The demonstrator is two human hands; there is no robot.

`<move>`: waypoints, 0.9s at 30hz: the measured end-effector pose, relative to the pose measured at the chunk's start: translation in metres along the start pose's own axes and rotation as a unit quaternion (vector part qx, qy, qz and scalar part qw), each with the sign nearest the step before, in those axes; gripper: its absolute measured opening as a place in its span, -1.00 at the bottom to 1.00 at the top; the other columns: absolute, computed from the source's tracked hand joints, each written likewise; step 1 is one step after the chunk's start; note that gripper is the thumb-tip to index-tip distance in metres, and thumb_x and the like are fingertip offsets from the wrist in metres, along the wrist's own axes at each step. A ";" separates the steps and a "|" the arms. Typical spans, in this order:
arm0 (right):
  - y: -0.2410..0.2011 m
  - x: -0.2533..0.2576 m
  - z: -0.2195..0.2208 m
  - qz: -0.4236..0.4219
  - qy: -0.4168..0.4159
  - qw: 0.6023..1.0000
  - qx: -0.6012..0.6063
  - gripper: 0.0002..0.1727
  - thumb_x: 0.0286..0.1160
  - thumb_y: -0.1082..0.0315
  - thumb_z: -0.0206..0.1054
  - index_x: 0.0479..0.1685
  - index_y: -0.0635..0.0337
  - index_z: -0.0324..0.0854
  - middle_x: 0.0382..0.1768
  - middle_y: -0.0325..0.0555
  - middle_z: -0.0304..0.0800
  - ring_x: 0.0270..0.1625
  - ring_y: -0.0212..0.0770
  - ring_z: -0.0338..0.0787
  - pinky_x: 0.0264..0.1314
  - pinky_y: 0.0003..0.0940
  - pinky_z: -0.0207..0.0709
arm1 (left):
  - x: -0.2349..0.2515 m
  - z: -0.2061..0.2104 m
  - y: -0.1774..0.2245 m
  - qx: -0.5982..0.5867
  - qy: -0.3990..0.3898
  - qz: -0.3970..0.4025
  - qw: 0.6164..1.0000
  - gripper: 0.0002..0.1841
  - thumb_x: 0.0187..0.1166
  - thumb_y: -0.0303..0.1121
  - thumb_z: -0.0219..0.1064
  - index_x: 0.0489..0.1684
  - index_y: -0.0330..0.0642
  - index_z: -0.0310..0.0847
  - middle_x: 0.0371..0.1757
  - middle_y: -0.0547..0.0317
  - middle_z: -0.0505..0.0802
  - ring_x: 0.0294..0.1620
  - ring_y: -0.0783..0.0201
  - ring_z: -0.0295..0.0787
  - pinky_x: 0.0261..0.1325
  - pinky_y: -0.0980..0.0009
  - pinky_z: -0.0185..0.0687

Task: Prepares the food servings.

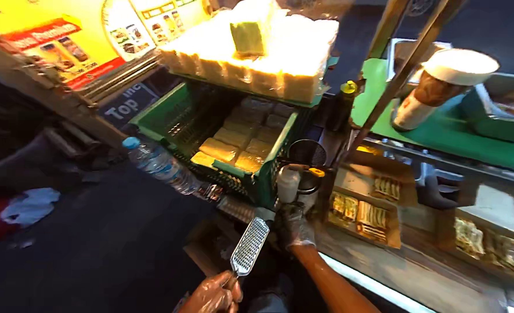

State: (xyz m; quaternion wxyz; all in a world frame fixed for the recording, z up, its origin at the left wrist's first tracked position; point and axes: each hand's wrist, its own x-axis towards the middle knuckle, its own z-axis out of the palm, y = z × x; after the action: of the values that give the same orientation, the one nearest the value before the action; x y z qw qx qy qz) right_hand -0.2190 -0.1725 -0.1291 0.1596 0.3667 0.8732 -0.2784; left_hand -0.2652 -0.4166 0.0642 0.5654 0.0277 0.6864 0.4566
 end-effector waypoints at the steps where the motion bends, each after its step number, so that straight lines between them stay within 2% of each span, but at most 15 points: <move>1: 0.009 -0.016 0.004 -0.033 -0.015 0.999 0.039 -0.42 0.49 -0.12 0.31 0.49 -0.17 0.60 0.55 0.21 0.54 0.41 0.28 0.70 0.31 0.36 0.63 | -0.007 0.004 -0.009 -0.008 0.019 -0.001 1.000 -0.80 0.51 -0.55 0.03 -0.23 -0.10 0.58 -0.52 0.32 0.66 -0.74 0.50 0.32 -0.74 0.60 0.15; 3: 0.025 -0.063 -0.001 -0.085 0.047 0.980 0.173 -0.46 0.37 0.10 0.42 0.38 0.08 0.69 0.42 0.15 0.67 0.44 0.12 0.70 0.48 0.13 0.57 | -0.013 0.012 -0.027 -0.014 0.049 0.017 0.999 -0.78 0.46 -0.56 0.01 -0.26 -0.11 0.60 -0.59 0.35 0.58 -0.76 0.51 0.27 -0.74 0.60 0.12; 5: 0.027 -0.124 -0.008 -0.223 0.186 0.900 0.324 -0.54 0.07 0.33 0.57 0.07 0.26 0.80 0.13 0.15 0.82 0.26 0.01 0.79 0.38 -0.03 0.67 | -0.016 0.026 -0.045 0.000 0.075 0.022 0.997 -0.79 0.61 -0.48 0.02 -0.17 -0.11 0.61 -0.65 0.40 0.48 -0.79 0.51 0.21 -0.75 0.59 0.14; 6: 0.024 -0.154 -0.011 -0.313 0.185 0.865 0.345 -0.54 0.08 0.34 0.62 0.08 0.23 0.80 0.13 0.12 0.83 0.27 -0.01 0.79 0.37 -0.03 0.70 | -0.020 0.041 -0.054 0.020 0.079 0.018 0.997 -0.81 0.74 -0.37 0.05 -0.09 -0.09 0.61 -0.64 0.42 0.45 -0.77 0.50 0.21 -0.72 0.56 0.17; 8: 0.027 -0.187 -0.012 -0.416 0.173 0.855 0.257 -0.51 0.05 0.24 0.65 0.07 0.15 0.77 0.13 0.18 0.80 0.20 0.07 0.83 0.16 0.01 0.79 | -0.029 0.079 -0.063 0.100 0.049 0.024 0.993 -0.88 0.78 -0.30 0.12 0.01 -0.07 0.53 -0.51 0.41 0.52 -0.67 0.49 0.30 -0.61 0.51 0.33; 9: 0.039 -0.190 -0.011 -0.402 0.170 0.868 0.237 -0.50 0.05 0.24 0.66 0.10 0.15 0.79 0.16 0.22 0.80 0.19 0.11 0.84 0.16 0.04 0.80 | -0.030 0.096 -0.069 0.141 0.033 0.035 0.989 -0.86 0.77 -0.31 0.13 0.00 -0.12 0.57 -0.51 0.38 0.53 -0.66 0.47 0.31 -0.58 0.48 0.35; 11: 0.075 -0.197 -0.015 -0.296 0.137 0.919 0.223 -0.50 0.30 0.18 0.54 0.27 0.15 0.75 0.31 0.18 0.74 0.32 0.08 0.78 0.38 0.05 0.67 | -0.031 0.124 -0.079 0.190 0.001 0.049 0.981 -0.79 0.79 -0.29 0.12 -0.14 -0.12 0.66 -0.64 0.38 0.46 -0.76 0.46 0.24 -0.67 0.50 0.25; 12: 0.091 -0.213 -0.014 -0.272 0.140 0.928 0.211 -0.49 0.32 0.16 0.51 0.28 0.15 0.73 0.34 0.16 0.74 0.30 0.06 0.80 0.35 0.05 0.69 | -0.036 0.139 -0.083 0.200 -0.007 0.050 0.978 -0.79 0.79 -0.30 0.12 -0.16 -0.12 0.67 -0.65 0.37 0.45 -0.77 0.46 0.23 -0.69 0.51 0.23; 15: 0.128 -0.283 -0.010 -0.312 0.185 0.918 0.159 -0.59 0.18 0.17 0.58 -0.02 0.23 0.78 0.09 0.25 0.80 -0.05 0.16 0.90 -0.13 0.11 0.81 | -0.053 0.181 -0.095 0.251 -0.022 0.042 0.967 -0.87 0.73 -0.37 0.19 0.00 -0.12 0.66 -0.49 0.36 0.61 -0.65 0.48 0.37 -0.54 0.49 0.40; 16: 0.146 -0.291 -0.015 -0.296 0.173 0.927 0.153 -0.58 0.19 0.20 0.58 0.03 0.23 0.79 0.13 0.26 0.80 0.00 0.19 0.89 -0.07 0.17 0.80 | -0.057 0.195 -0.097 0.265 -0.043 0.038 0.962 -0.85 0.74 -0.37 0.17 0.00 -0.11 0.67 -0.52 0.37 0.59 -0.69 0.48 0.34 -0.59 0.50 0.36; 18: 0.176 -0.296 -0.025 -0.214 0.134 0.955 0.155 -0.55 0.42 0.14 0.45 0.25 0.16 0.74 0.31 0.19 0.74 0.23 0.16 0.82 0.24 0.19 0.70 | -0.065 0.223 -0.098 0.277 -0.074 0.021 0.958 -0.82 0.78 -0.33 0.12 -0.12 -0.09 0.66 -0.63 0.40 0.47 -0.75 0.47 0.27 -0.66 0.52 0.27; 22: 0.180 -0.342 -0.032 -0.245 0.180 0.944 0.130 -0.54 0.27 0.08 0.53 0.01 0.27 0.76 0.09 0.28 0.79 -0.02 0.20 0.88 -0.11 0.19 0.78 | -0.076 0.256 -0.094 0.308 -0.058 -0.020 0.950 -0.86 0.76 -0.25 0.20 -0.16 -0.06 0.56 -0.64 0.43 0.42 -0.75 0.49 0.22 -0.69 0.53 0.21; 25: 0.207 -0.331 -0.038 -0.147 0.109 0.974 0.131 -0.46 0.53 -0.02 0.34 0.34 0.16 0.67 0.33 0.17 0.72 0.28 0.14 0.80 0.29 0.20 0.67 | -0.074 0.269 -0.093 0.314 -0.113 -0.008 0.943 -0.81 0.79 -0.35 0.11 -0.20 -0.10 0.63 -0.70 0.38 0.42 -0.79 0.45 0.26 -0.71 0.53 0.25; 26: 0.206 -0.333 -0.040 -0.141 0.121 0.974 0.129 -0.47 0.54 -0.03 0.33 0.34 0.14 0.67 0.33 0.15 0.72 0.27 0.13 0.81 0.27 0.19 0.69 | -0.068 0.271 -0.094 0.305 -0.118 -0.007 0.945 -0.83 0.77 -0.34 0.14 -0.20 -0.10 0.63 -0.70 0.37 0.42 -0.80 0.44 0.25 -0.71 0.51 0.24; 27: 0.198 -0.343 -0.039 -0.165 0.161 0.965 0.126 -0.51 0.44 0.04 0.42 0.22 0.19 0.72 0.24 0.19 0.77 0.14 0.15 0.86 0.12 0.19 0.75 | -0.064 0.271 -0.092 0.298 -0.112 -0.010 0.948 -0.87 0.75 -0.33 0.20 -0.19 -0.09 0.62 -0.70 0.36 0.44 -0.80 0.43 0.26 -0.72 0.50 0.25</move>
State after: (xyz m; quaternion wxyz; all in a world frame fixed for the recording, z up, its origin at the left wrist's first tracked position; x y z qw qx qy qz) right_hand 0.1556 -0.2240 -0.0054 -0.0785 0.2746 0.8937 -0.3459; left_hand 0.0192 -0.3439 0.0674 0.6087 0.2390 0.7238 0.2200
